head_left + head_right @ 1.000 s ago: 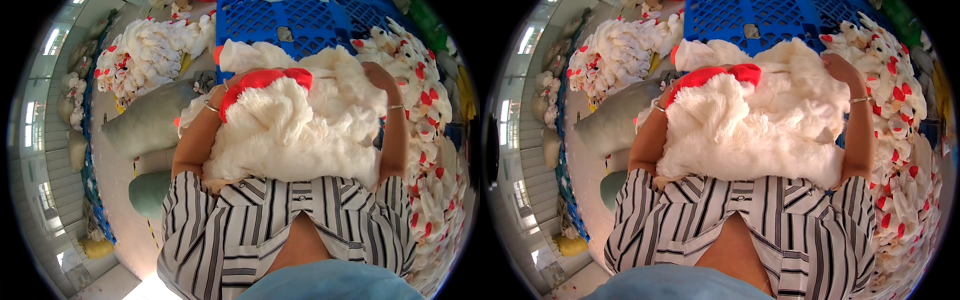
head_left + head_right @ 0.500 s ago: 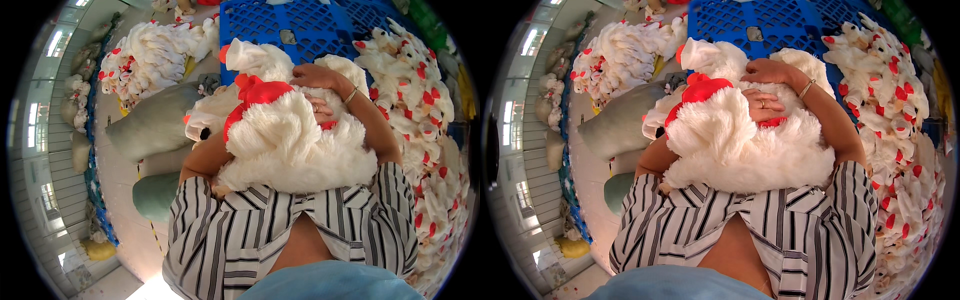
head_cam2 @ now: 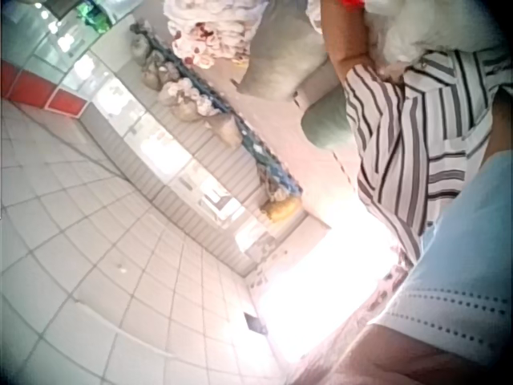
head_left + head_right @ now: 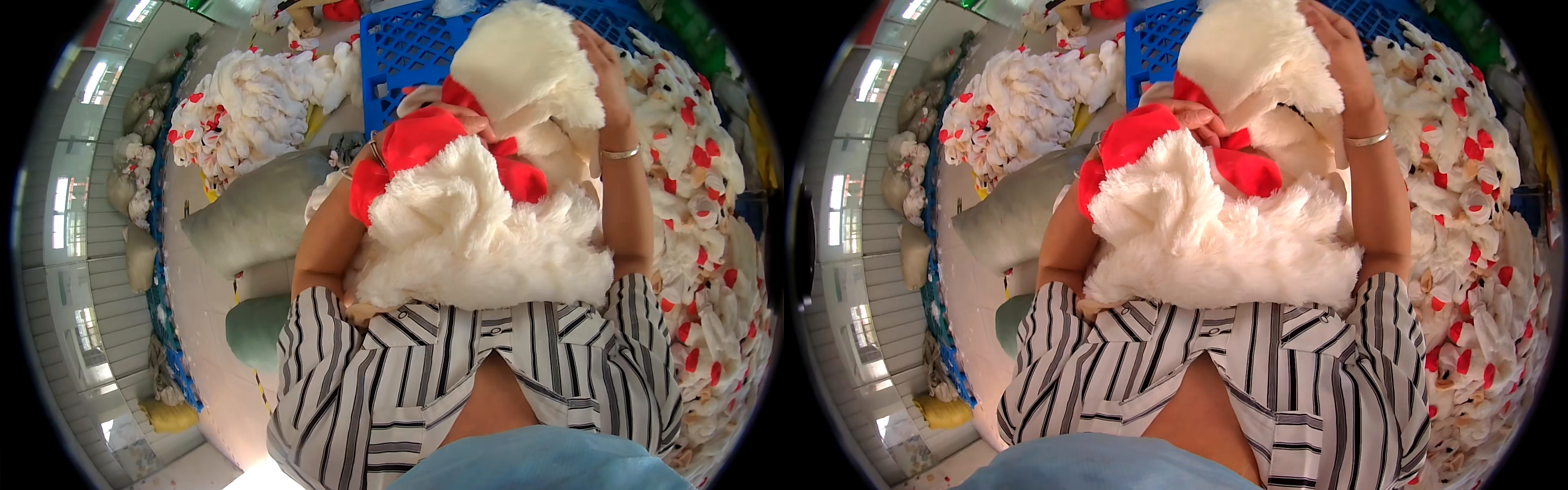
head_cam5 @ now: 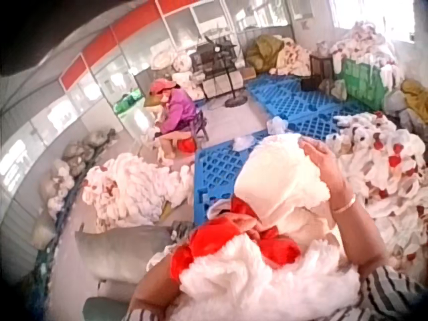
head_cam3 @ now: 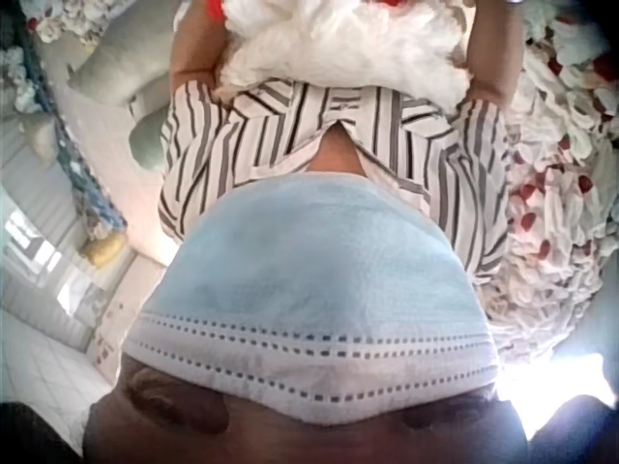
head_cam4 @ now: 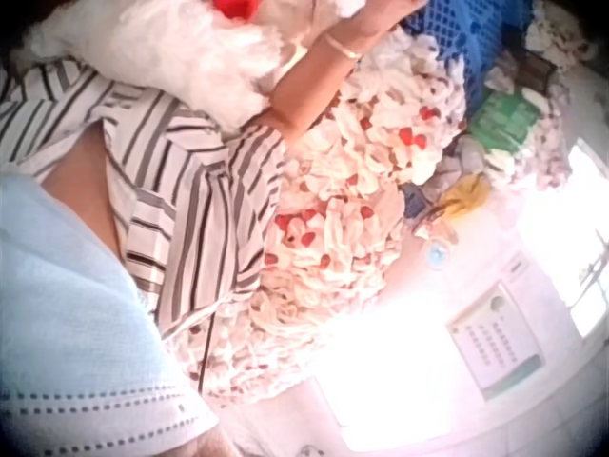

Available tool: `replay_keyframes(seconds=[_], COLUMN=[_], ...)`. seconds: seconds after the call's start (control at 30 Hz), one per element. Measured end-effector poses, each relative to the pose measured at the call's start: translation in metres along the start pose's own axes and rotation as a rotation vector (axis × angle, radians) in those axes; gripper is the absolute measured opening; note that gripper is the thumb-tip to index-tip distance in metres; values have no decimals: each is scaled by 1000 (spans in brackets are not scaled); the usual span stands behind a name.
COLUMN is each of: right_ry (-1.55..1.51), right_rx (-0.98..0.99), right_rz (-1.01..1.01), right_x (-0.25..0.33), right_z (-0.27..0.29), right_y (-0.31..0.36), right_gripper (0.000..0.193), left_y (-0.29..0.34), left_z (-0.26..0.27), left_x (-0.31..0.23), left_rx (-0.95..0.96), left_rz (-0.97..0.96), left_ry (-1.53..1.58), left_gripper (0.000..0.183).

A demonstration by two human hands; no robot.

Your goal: The person assembles white stuffed dog toys by hand in a factory setting. They pick up the plush bodies and red fabric pieces, insert the red parts into the bodies, and manipulate the toys to shape them. The person works continuously with a pile of finished toys accumulating on a blue crate.

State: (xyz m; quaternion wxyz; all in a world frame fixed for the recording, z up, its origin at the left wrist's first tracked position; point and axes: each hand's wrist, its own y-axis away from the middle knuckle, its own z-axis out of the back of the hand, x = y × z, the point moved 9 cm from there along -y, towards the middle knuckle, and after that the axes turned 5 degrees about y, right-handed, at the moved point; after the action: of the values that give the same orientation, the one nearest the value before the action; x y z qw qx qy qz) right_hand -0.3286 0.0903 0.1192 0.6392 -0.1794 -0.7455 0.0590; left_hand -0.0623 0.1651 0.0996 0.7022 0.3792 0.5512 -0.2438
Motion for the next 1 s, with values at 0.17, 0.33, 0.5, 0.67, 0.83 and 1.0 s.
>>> replay_keyframes(seconds=[0.17,0.33,0.5,0.67,0.83,1.0], right_ry=[129,691,-56,-335,607,598], right_rx=[202,891,571,367,3,-14], right_rz=[104,-156,-219,-167,569,825], right_x=[73,22,10,21,123,196], right_z=[-60,-139,-106,-95,-80,-91], right_y=[41,91,85,58,46,65], right_gripper=[33,28,60,66,46,35], left_y=[-30,-47,-25,-19,-18,7], left_z=[21,36,49,17,-16,10], left_x=[-48,-48,-58,-98,-111,-148], left_rx=[-188,-242,-477,-518,-130,-184], left_rz=[-490,-276,-463,-502,-534,-840], left_ry=[222,456,99,-284,111,609], left_gripper=[43,54,46,38,42,49])
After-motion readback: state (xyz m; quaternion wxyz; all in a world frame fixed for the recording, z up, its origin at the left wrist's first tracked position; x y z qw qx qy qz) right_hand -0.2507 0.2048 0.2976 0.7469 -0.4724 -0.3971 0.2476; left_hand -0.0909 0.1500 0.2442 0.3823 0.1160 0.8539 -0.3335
